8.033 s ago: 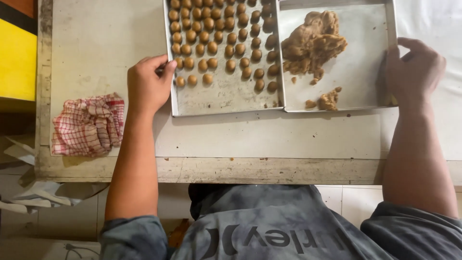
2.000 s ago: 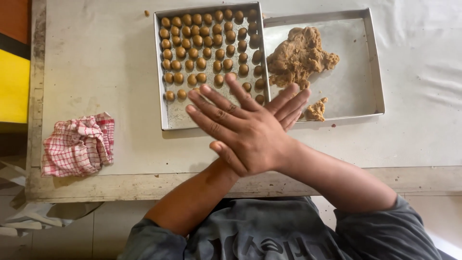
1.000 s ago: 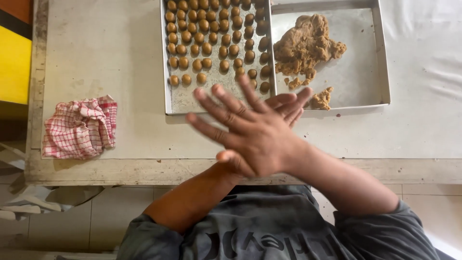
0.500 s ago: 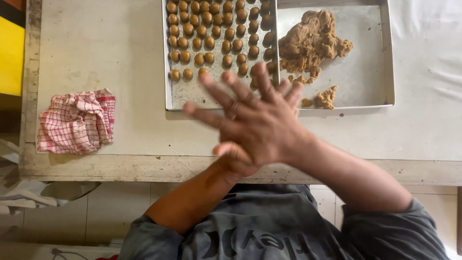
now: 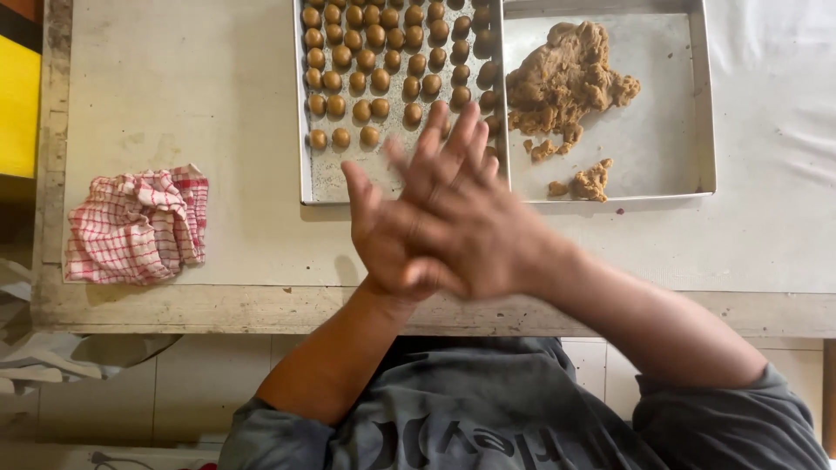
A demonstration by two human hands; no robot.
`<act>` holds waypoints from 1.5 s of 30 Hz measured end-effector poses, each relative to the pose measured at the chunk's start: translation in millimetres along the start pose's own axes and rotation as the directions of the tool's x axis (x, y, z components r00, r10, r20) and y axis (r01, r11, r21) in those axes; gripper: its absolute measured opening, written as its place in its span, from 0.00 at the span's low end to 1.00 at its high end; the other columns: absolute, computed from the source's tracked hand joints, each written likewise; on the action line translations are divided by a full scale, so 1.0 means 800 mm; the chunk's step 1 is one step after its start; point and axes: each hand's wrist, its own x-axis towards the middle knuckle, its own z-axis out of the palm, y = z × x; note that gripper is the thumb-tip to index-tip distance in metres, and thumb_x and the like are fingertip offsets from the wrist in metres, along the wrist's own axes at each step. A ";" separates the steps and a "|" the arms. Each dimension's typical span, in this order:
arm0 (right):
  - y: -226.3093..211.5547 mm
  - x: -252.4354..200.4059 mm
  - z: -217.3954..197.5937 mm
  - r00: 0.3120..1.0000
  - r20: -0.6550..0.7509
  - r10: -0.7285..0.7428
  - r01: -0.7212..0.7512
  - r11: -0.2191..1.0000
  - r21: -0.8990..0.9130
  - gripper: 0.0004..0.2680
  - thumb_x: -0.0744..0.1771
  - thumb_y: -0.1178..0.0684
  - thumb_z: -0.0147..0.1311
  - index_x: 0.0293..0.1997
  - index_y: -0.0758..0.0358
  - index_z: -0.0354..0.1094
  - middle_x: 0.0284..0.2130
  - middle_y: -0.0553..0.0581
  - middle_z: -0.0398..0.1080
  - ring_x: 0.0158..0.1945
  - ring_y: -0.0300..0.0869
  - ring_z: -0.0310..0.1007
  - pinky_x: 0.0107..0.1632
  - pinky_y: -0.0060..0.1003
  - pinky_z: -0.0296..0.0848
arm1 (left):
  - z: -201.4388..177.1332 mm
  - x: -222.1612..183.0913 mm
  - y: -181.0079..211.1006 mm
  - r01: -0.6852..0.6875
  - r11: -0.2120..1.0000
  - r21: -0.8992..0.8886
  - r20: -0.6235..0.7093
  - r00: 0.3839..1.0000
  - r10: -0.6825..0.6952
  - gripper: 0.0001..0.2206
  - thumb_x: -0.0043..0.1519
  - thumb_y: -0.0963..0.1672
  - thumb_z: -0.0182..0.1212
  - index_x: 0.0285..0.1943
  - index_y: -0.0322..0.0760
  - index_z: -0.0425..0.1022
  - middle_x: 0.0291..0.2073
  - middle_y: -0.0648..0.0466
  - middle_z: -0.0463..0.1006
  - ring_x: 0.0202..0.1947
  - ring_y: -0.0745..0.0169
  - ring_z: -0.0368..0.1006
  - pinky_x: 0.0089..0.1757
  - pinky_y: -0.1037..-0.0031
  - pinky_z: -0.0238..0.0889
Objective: The person is taking small pieces of dough from a tray, rolling them into uniform balls between their palms, and placing them in a grid on a separate baking tray.
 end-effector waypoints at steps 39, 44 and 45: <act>0.070 -0.005 0.010 0.836 -0.504 0.215 -0.366 0.904 -0.220 0.31 0.69 0.25 0.11 0.82 0.46 0.35 0.80 0.62 0.33 0.81 0.55 0.14 0.75 0.70 0.01 | -0.040 -0.008 -0.028 0.040 0.701 0.712 0.031 0.996 -0.088 0.14 0.73 0.47 0.42 0.31 0.47 0.62 0.21 0.60 0.50 0.25 0.70 0.47 0.33 0.76 0.48; 0.063 -0.009 0.039 0.908 -0.386 0.162 -0.292 0.907 -0.305 0.30 0.72 0.27 0.14 0.82 0.51 0.34 0.79 0.57 0.30 0.82 0.49 0.20 0.75 0.64 0.05 | -0.061 0.014 0.012 0.050 0.905 0.423 -0.067 0.997 -0.024 0.11 0.72 0.44 0.48 0.59 0.36 0.72 0.34 0.58 0.72 0.28 0.71 0.64 0.30 0.80 0.60; 0.058 -0.009 0.043 0.938 -0.289 0.190 -0.281 0.905 -0.318 0.30 0.72 0.28 0.13 0.82 0.54 0.35 0.79 0.57 0.31 0.81 0.49 0.21 0.75 0.60 0.06 | -0.061 0.020 0.022 0.021 0.944 0.328 -0.030 0.999 -0.011 0.15 0.77 0.47 0.45 0.59 0.37 0.77 0.39 0.57 0.77 0.29 0.72 0.64 0.28 0.82 0.59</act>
